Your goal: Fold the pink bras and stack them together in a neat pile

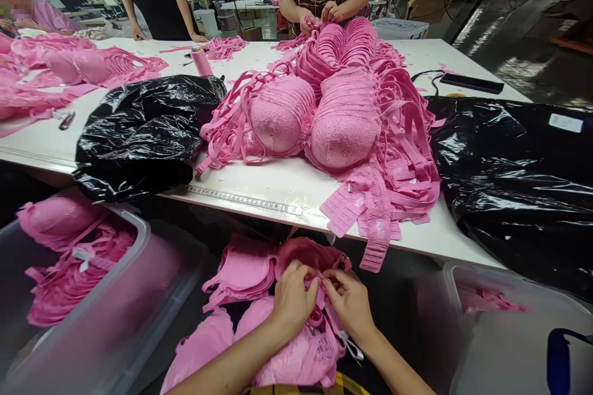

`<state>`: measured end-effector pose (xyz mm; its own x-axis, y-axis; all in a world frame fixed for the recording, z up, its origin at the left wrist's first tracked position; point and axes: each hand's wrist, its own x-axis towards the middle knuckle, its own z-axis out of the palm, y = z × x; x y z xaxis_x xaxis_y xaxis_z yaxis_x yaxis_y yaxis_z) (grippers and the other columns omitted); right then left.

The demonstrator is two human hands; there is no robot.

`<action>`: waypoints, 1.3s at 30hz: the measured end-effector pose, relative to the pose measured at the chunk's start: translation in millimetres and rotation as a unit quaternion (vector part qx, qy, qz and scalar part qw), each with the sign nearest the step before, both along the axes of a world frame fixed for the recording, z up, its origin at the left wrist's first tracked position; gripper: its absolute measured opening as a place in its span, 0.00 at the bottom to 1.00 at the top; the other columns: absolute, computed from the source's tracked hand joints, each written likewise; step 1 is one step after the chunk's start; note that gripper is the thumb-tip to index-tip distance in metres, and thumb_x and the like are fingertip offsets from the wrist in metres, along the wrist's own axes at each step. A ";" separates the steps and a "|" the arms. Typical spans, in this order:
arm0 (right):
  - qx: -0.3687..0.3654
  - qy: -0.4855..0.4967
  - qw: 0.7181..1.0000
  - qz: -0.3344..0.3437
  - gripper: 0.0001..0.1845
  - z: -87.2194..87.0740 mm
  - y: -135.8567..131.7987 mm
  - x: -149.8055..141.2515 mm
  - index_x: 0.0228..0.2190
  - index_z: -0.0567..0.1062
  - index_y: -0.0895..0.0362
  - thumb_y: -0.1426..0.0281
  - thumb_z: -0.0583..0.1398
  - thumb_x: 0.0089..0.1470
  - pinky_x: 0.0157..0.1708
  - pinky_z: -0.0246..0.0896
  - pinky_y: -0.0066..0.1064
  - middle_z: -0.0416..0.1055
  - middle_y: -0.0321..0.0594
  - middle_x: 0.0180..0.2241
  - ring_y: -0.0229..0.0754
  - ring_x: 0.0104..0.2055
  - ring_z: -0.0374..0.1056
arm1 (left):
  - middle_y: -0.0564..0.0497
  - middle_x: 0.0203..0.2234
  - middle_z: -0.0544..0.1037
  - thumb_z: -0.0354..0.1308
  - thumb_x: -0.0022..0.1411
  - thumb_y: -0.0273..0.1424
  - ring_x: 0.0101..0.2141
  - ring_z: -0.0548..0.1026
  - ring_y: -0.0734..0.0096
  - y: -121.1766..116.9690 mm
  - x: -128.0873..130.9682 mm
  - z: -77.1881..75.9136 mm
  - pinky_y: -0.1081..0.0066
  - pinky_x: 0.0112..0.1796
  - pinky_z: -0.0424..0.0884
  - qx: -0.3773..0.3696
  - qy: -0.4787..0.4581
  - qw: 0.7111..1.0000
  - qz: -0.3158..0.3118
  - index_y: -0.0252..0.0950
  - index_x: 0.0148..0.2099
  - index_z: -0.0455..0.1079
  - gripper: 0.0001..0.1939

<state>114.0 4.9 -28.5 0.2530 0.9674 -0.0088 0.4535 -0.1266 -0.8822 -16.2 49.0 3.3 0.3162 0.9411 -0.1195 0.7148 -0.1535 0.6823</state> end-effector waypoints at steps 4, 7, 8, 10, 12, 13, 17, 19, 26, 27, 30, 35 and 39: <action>0.021 -0.018 1.000 0.007 0.12 -4.0 -1.1 2.1 0.30 0.77 0.58 0.67 0.55 0.53 0.25 0.62 0.25 0.76 0.41 0.28 0.38 0.24 0.69 | 0.47 0.28 0.74 0.51 0.54 0.24 0.31 0.71 0.65 5.4 9.7 -5.0 0.69 0.32 0.61 0.000 0.030 0.999 0.018 0.33 0.29 0.71 0.08; 0.032 -0.019 0.999 0.001 0.11 -5.5 -0.5 4.0 0.29 0.77 0.57 0.67 0.55 0.51 0.28 0.64 0.27 0.77 0.41 0.29 0.41 0.28 0.71 | 0.50 0.22 0.72 0.52 0.49 0.21 0.26 0.69 0.68 8.8 14.2 -7.4 0.72 0.28 0.59 -0.030 0.007 0.999 0.032 0.33 0.24 0.70 0.07; 0.031 -0.013 0.999 -0.003 0.11 -5.3 0.3 4.3 0.29 0.78 0.57 0.67 0.56 0.50 0.30 0.65 0.28 0.77 0.41 0.29 0.41 0.29 0.71 | 0.51 0.21 0.72 0.52 0.48 0.21 0.25 0.68 0.70 9.3 15.3 -8.5 0.73 0.26 0.58 -0.039 -0.007 0.999 0.034 0.33 0.23 0.70 0.07; 0.025 0.002 1.000 -0.008 0.10 -4.3 3.1 4.1 0.27 0.78 0.56 0.68 0.56 0.49 0.33 0.65 0.30 0.77 0.40 0.28 0.43 0.29 0.72 | 0.52 0.20 0.70 0.52 0.47 0.20 0.24 0.67 0.72 9.1 16.6 -10.9 0.74 0.26 0.57 -0.034 -0.035 0.998 0.029 0.33 0.22 0.68 0.07; 0.016 0.015 1.000 -0.012 0.10 -3.4 6.7 2.8 0.26 0.78 0.55 0.68 0.57 0.48 0.34 0.66 0.31 0.77 0.40 0.27 0.43 0.29 0.72 | 0.52 0.21 0.70 0.51 0.47 0.20 0.25 0.67 0.72 7.8 16.9 -13.1 0.74 0.27 0.57 -0.011 -0.052 0.998 0.016 0.33 0.22 0.68 0.07; 0.011 0.021 1.000 -0.016 0.10 -3.2 8.2 1.9 0.25 0.79 0.56 0.68 0.57 0.48 0.34 0.66 0.32 0.77 0.41 0.26 0.44 0.29 0.72 | 0.52 0.21 0.69 0.51 0.48 0.20 0.26 0.66 0.72 7.1 16.6 -13.8 0.74 0.27 0.57 -0.002 -0.058 0.998 0.011 0.33 0.22 0.67 0.07; -0.013 0.061 0.998 -0.032 0.13 -4.8 7.0 0.6 0.29 0.78 0.58 0.65 0.56 0.50 0.29 0.69 0.30 0.77 0.45 0.28 0.44 0.28 0.73 | 0.52 0.20 0.69 0.51 0.48 0.21 0.25 0.66 0.72 7.1 13.5 -14.2 0.74 0.27 0.57 -0.004 -0.064 0.998 0.009 0.33 0.22 0.67 0.07; -0.035 0.126 0.991 -0.030 0.14 -6.2 2.9 1.5 0.32 0.76 0.59 0.62 0.58 0.48 0.27 0.70 0.29 0.77 0.45 0.29 0.44 0.28 0.74 | 0.53 0.20 0.69 0.51 0.49 0.21 0.25 0.66 0.72 8.0 12.4 -13.4 0.74 0.26 0.57 -0.010 -0.063 0.998 0.015 0.33 0.22 0.67 0.07; -0.076 0.242 0.963 -0.085 0.14 -5.8 4.1 -1.6 0.23 0.73 0.58 0.59 0.64 0.39 0.25 0.70 0.32 0.74 0.42 0.22 0.44 0.24 0.71 | 0.52 0.23 0.70 0.50 0.51 0.21 0.28 0.68 0.70 4.9 11.9 -13.3 0.72 0.30 0.61 0.027 -0.044 0.998 -0.024 0.34 0.24 0.67 0.08; -0.076 0.241 0.964 -0.088 0.14 -4.8 5.4 -2.6 0.22 0.74 0.58 0.60 0.65 0.39 0.25 0.69 0.32 0.74 0.42 0.22 0.44 0.24 0.71 | 0.52 0.24 0.70 0.50 0.51 0.21 0.29 0.68 0.69 3.9 11.4 -13.8 0.71 0.31 0.62 0.035 -0.041 0.998 -0.030 0.35 0.25 0.67 0.08; -0.079 0.244 0.963 -0.090 0.11 -1.7 6.6 -4.6 0.22 0.75 0.58 0.61 0.64 0.40 0.25 0.68 0.31 0.75 0.41 0.22 0.43 0.24 0.71 | 0.51 0.25 0.70 0.50 0.53 0.21 0.30 0.69 0.69 1.5 9.5 -15.3 0.71 0.32 0.63 0.054 -0.039 0.997 -0.045 0.35 0.27 0.67 0.07; -0.082 0.251 0.957 -0.116 0.08 -0.9 10.1 -7.3 0.22 0.75 0.58 0.66 0.63 0.39 0.30 0.67 0.31 0.75 0.41 0.24 0.43 0.27 0.71 | 0.52 0.25 0.69 0.49 0.52 0.21 0.29 0.69 0.69 -0.1 9.1 -16.9 0.71 0.32 0.64 0.068 -0.038 0.996 -0.046 0.35 0.27 0.66 0.07; -0.112 0.306 0.936 -0.133 0.11 -1.1 12.5 -6.0 0.22 0.73 0.58 0.64 0.65 0.36 0.29 0.69 0.33 0.74 0.39 0.22 0.44 0.27 0.72 | 0.52 0.24 0.69 0.49 0.53 0.21 0.29 0.69 0.69 0.1 8.2 -16.3 0.71 0.31 0.64 0.073 -0.040 0.995 -0.048 0.35 0.26 0.66 0.07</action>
<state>108.1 17.4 -29.5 0.3652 0.8275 -0.4264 -0.2024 -0.3765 -0.9040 -7.9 49.1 -13.0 0.4083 0.9117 0.0455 0.6362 -0.3200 0.7020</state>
